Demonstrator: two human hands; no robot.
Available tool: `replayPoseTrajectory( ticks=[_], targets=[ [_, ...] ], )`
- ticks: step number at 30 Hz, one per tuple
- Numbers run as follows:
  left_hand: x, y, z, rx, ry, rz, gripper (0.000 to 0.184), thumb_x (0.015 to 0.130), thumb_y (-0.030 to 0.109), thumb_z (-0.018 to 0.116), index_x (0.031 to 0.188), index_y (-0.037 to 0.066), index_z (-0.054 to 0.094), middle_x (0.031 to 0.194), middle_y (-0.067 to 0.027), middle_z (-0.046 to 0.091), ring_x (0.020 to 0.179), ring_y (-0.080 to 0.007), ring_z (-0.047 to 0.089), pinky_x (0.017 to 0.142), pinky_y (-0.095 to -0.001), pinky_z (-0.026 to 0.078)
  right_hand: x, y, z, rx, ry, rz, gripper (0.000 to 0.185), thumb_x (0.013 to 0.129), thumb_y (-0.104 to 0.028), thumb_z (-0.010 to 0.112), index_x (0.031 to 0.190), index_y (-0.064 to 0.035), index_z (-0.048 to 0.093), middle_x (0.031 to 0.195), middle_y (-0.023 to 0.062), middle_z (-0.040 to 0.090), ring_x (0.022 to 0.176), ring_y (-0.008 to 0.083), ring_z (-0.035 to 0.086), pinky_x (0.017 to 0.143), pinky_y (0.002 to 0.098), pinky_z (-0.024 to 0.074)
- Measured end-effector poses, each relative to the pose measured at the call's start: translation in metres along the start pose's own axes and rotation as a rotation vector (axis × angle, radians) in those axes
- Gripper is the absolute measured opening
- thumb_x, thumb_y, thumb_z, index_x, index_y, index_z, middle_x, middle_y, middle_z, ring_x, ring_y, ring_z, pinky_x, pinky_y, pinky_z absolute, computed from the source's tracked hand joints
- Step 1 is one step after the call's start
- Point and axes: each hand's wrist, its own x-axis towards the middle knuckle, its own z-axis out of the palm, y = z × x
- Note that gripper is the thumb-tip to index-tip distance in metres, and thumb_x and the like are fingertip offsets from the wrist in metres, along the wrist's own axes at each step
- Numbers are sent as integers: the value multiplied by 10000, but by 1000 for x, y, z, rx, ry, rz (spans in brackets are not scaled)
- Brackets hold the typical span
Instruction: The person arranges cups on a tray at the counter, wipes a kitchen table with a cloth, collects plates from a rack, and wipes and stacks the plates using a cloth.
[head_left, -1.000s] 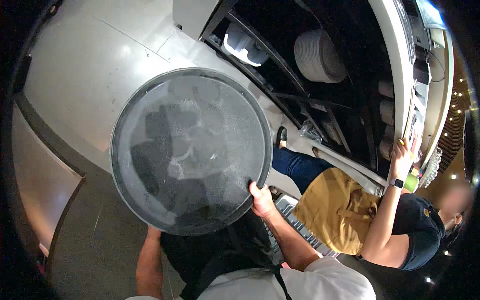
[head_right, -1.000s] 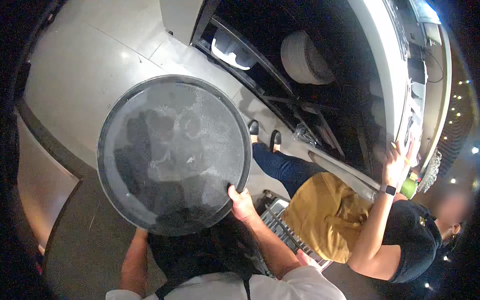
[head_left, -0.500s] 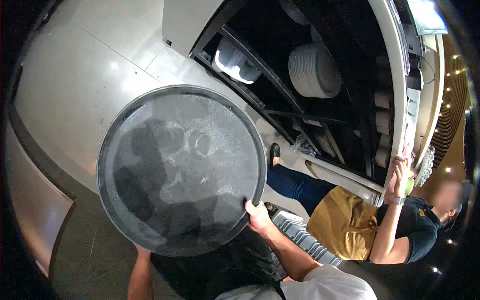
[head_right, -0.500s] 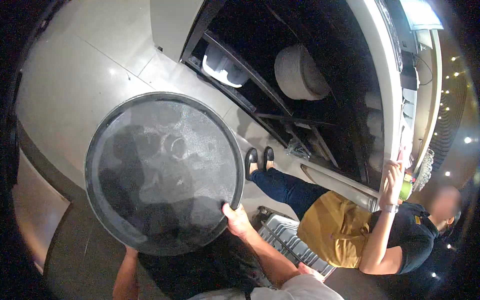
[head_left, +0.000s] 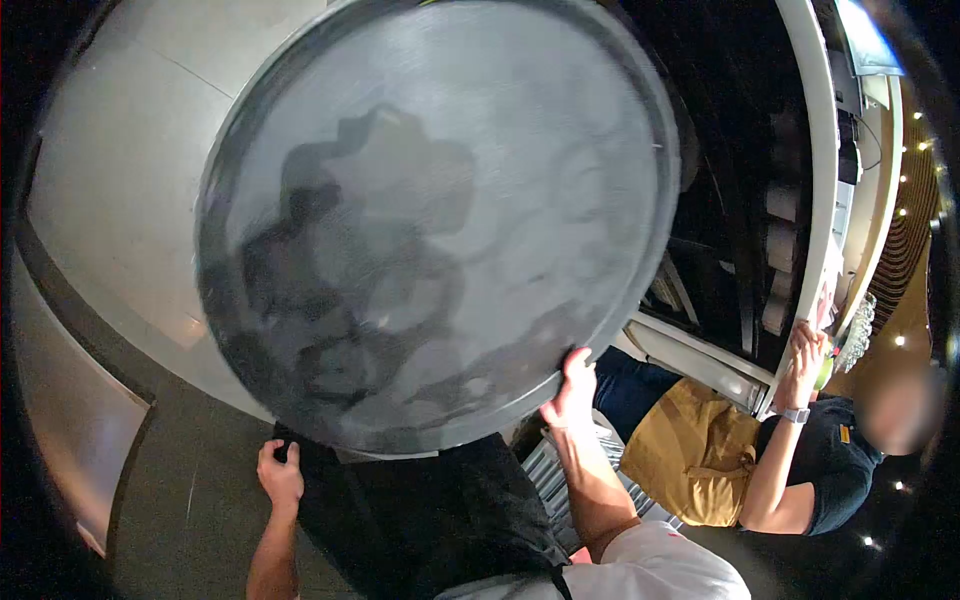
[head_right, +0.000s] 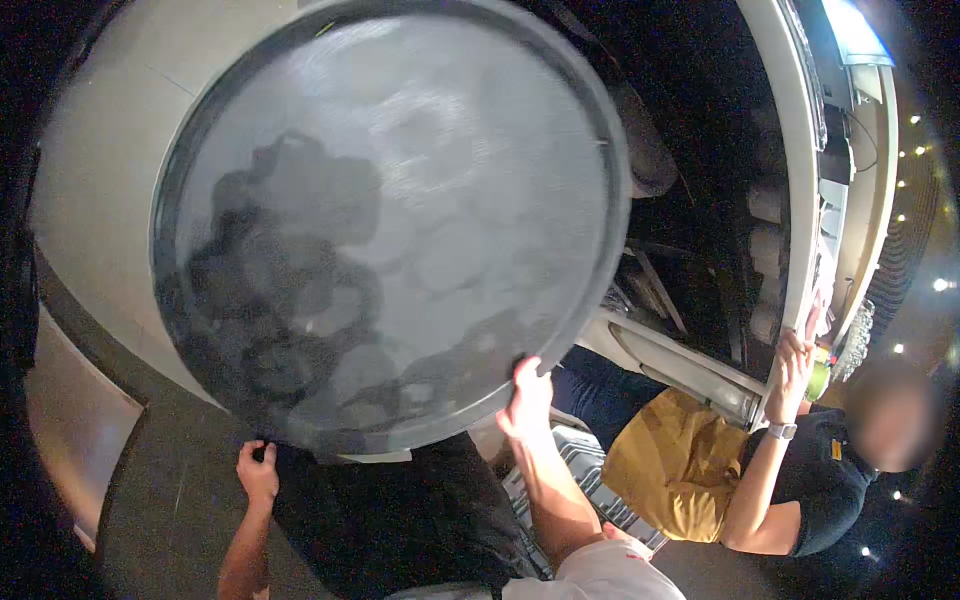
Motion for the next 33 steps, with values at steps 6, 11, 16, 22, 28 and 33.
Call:
replayPoseTrajectory(
  ticks=[6,11,16,22,28,33],
  targets=[
    [14,-2,-1,-73,-25,-34,279,837,224,723,973,-7,645,917,-162,679,896,-308,653,853,-376,477,30,-48,-3,242,38,-185,651,931,-534,603,1387,-92,462,1326,99,546,1183,288,534,1013,473,455],
    [21,24,-3,-129,-79,34,298,837,221,720,1015,-8,650,986,-203,691,953,-368,662,869,-410,492,47,-79,10,490,-80,-238,651,903,-510,648,1381,-92,500,1364,85,534,1224,286,496,1049,469,424],
    [31,52,-8,-31,-143,-35,311,842,213,733,1045,-8,651,988,-210,701,958,-349,674,869,-397,496,57,-105,31,652,-65,-334,597,944,-413,628,1423,-93,472,1458,110,486,1327,307,451,1131,502,350],
    [43,37,-14,-60,-165,-21,322,846,240,721,1052,2,652,1007,-218,694,979,-378,663,879,-419,493,55,-185,58,729,-213,-559,430,950,-289,645,1294,-43,571,1327,153,598,1189,305,589,1023,459,484],
    [43,26,-29,-101,-132,4,297,849,242,722,1025,13,653,998,-201,692,979,-372,653,894,-414,484,90,-263,102,696,-669,-734,496,878,-277,718,1228,50,590,1212,230,641,1181,341,593,1100,492,437],
    [43,26,-39,-160,-131,4,269,859,180,712,1036,-12,650,998,-167,688,971,-305,656,919,-391,471,116,-286,131,503,-534,-881,473,923,-292,648,1278,6,558,1367,192,543,1307,356,463,1184,532,289]
  ],
)
